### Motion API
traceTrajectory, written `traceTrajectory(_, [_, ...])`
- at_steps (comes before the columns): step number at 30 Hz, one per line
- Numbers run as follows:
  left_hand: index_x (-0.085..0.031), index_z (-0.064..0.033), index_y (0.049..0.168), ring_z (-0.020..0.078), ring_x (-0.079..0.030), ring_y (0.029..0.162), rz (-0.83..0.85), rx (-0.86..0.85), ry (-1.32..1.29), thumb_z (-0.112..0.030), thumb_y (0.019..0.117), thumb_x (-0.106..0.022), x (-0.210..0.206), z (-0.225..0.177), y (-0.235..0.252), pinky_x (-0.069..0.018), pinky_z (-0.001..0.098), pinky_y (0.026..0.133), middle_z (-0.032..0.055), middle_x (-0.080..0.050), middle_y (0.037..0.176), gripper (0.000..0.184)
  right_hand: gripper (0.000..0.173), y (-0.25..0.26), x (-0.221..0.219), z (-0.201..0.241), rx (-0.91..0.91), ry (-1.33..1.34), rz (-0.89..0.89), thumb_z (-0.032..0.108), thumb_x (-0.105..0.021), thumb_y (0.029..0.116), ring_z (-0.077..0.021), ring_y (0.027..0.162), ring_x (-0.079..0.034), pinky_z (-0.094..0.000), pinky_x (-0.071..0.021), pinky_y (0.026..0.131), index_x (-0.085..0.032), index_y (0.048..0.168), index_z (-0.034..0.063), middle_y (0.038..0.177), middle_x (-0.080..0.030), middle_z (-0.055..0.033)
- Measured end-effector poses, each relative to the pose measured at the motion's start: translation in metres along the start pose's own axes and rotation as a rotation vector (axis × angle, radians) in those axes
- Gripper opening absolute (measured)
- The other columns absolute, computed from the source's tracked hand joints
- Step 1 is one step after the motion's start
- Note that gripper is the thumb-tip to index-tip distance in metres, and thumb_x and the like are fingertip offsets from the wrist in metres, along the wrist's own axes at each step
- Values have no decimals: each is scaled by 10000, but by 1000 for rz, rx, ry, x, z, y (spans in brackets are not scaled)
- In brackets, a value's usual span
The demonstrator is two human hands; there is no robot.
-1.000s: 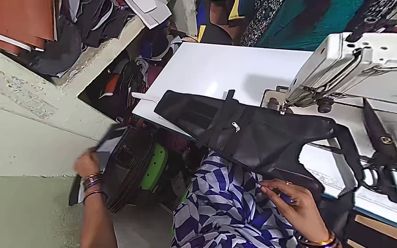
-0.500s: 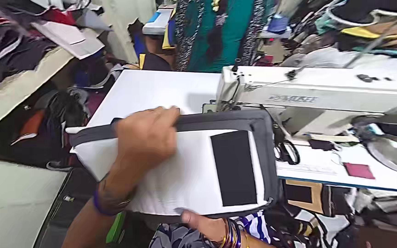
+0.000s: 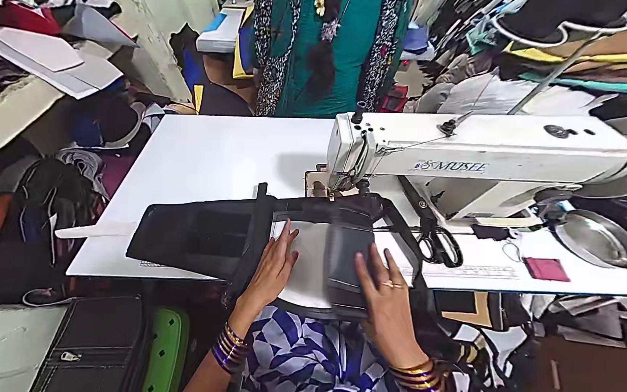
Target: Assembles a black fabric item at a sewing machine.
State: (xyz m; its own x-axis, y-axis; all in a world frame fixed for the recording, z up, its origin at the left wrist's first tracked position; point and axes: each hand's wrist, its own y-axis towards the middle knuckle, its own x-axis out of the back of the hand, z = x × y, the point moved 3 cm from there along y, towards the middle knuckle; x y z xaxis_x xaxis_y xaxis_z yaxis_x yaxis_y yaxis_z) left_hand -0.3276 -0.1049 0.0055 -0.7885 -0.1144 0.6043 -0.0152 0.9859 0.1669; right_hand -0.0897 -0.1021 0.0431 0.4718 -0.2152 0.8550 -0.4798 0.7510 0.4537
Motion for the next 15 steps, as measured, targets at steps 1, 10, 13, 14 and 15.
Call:
traceTrajectory(1, [-165,97,1586,306,-433,1463,-22,6,-62,-217,1081,-344,4,1,2,-264,522,1232,193,-511,1521,622,1036,8,-7,11,34,-37,49,-42,-738,459,-643,1327,-442,-774,-416,923,-563,1470,102,1521,-451,-326])
traceTrajectory(10, [-585,66,1386,444,-487,1396,-168,47,422,69,937,-502,-6,-1,0,-464,507,1095,275,-471,1525,457,1181,22,-11,-22,-155,133,188,888,-431,790,-612,1439,-300,-719,-303,1117,-492,1467,-78,1564,-309,-403])
traceTrajectory(13, [-544,78,1419,427,-460,1425,-68,104,538,73,966,-474,-5,-10,4,-442,496,1110,239,-495,1522,459,1007,33,-12,-37,-327,78,190,792,-510,807,-637,1374,-362,-761,-292,1035,-644,1320,-65,1517,-393,-396])
traceTrajectory(14, [-535,80,1427,423,-449,1435,-41,122,565,84,963,-474,-5,-12,5,-439,491,1112,233,-487,1531,468,934,38,-12,-31,-350,119,197,721,-570,807,-588,1327,-444,-718,-346,1006,-657,1284,-78,1472,-469,-365])
traceTrajectory(15, [-529,77,1434,420,-440,1442,-25,128,579,86,962,-474,-5,-12,6,-436,489,1114,231,-481,1536,475,914,42,-11,-24,-384,198,216,653,-621,805,-506,1277,-521,-643,-411,992,-610,1320,-102,1428,-526,-330])
